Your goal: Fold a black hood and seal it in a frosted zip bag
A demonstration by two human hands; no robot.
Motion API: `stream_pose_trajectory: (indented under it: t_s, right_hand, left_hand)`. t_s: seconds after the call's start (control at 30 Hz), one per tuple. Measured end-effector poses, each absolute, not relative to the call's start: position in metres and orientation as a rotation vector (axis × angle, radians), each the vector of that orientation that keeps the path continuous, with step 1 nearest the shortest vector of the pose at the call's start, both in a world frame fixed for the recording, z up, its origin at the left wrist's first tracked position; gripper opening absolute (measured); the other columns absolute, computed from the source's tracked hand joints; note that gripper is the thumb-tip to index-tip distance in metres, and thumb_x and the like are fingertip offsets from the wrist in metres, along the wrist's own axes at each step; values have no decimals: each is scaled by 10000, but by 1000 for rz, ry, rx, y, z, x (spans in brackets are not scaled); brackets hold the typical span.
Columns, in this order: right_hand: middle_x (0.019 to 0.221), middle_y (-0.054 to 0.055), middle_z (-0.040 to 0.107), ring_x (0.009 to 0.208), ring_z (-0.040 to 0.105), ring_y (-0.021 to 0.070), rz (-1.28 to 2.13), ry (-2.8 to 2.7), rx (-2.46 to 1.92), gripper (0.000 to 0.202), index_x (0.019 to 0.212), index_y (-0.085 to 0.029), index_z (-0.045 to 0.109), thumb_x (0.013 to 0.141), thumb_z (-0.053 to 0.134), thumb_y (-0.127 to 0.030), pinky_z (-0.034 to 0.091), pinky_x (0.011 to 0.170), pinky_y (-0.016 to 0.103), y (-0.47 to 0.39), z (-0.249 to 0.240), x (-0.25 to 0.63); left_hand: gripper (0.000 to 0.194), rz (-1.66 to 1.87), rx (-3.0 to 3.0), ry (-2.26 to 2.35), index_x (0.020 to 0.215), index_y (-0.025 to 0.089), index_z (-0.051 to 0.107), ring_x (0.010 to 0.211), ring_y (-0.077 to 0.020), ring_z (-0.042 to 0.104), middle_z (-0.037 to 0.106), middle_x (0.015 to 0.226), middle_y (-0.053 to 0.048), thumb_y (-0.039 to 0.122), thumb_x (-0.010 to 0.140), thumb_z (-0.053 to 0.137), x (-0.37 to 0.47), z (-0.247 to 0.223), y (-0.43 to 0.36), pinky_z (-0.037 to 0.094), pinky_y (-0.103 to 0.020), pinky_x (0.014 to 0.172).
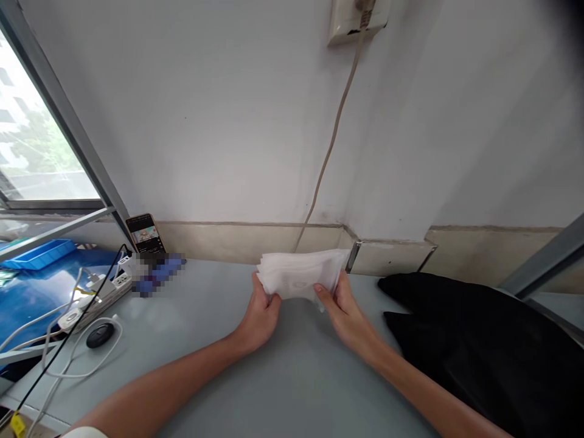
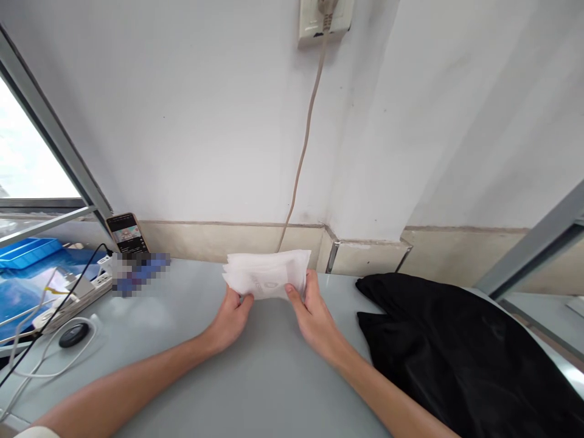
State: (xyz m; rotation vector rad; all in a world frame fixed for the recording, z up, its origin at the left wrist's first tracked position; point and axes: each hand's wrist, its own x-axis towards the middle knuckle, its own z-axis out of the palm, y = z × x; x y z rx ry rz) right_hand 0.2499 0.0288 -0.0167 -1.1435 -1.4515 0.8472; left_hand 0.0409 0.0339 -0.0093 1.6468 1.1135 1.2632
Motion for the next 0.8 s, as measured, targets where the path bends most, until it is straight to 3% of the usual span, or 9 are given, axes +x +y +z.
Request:
stream_pose_trajectory:
  t_s: [0.13, 0.23, 0.53, 0.8]
  right_hand:
    - [1457, 116, 628, 1485, 486, 297, 885, -1458, -1139, 561, 1401, -286, 447, 1015, 543, -681, 404, 1234, 510, 24, -19, 245]
    - [1409, 124, 644, 1455, 506, 313, 858, -1452, -1159, 531, 1374, -285, 454, 1024, 515, -680, 417, 1216, 516, 21, -20, 242]
    - [1400, 112, 651, 1417, 544, 320, 892, -1523, -1226, 516, 1353, -283, 459, 1014, 520, -667, 456, 1175, 503, 21, -26, 242]
    - [1479, 138, 596, 1386, 559, 331, 905, -1550, -1230, 518, 1373, -281, 407, 1030, 502, -658, 447, 1182, 544, 21, -29, 243]
  left_hand:
    - [420, 1251, 1608, 1089, 1408, 189, 372, 1454, -281, 461, 537, 1476, -173, 192, 1011, 511, 41, -5, 27, 305, -489, 1270]
    - [396, 1244, 1613, 1078, 1419, 184, 381, 1505, -281, 403, 548, 1449, -167, 230, 1041, 491, 39, -4, 25, 282, -475, 1286]
    - [452, 1237, 1587, 1092, 1441, 194, 432, 1476, -317, 443, 593, 1408, -171, 300, 1018, 551, 37, -12, 31, 287, -506, 1279]
    - [368, 1229, 1597, 1067, 1363, 193, 440, 1481, -280, 427, 611, 1326, -139, 188, 1000, 499, 37, -11, 28, 275, -455, 1281]
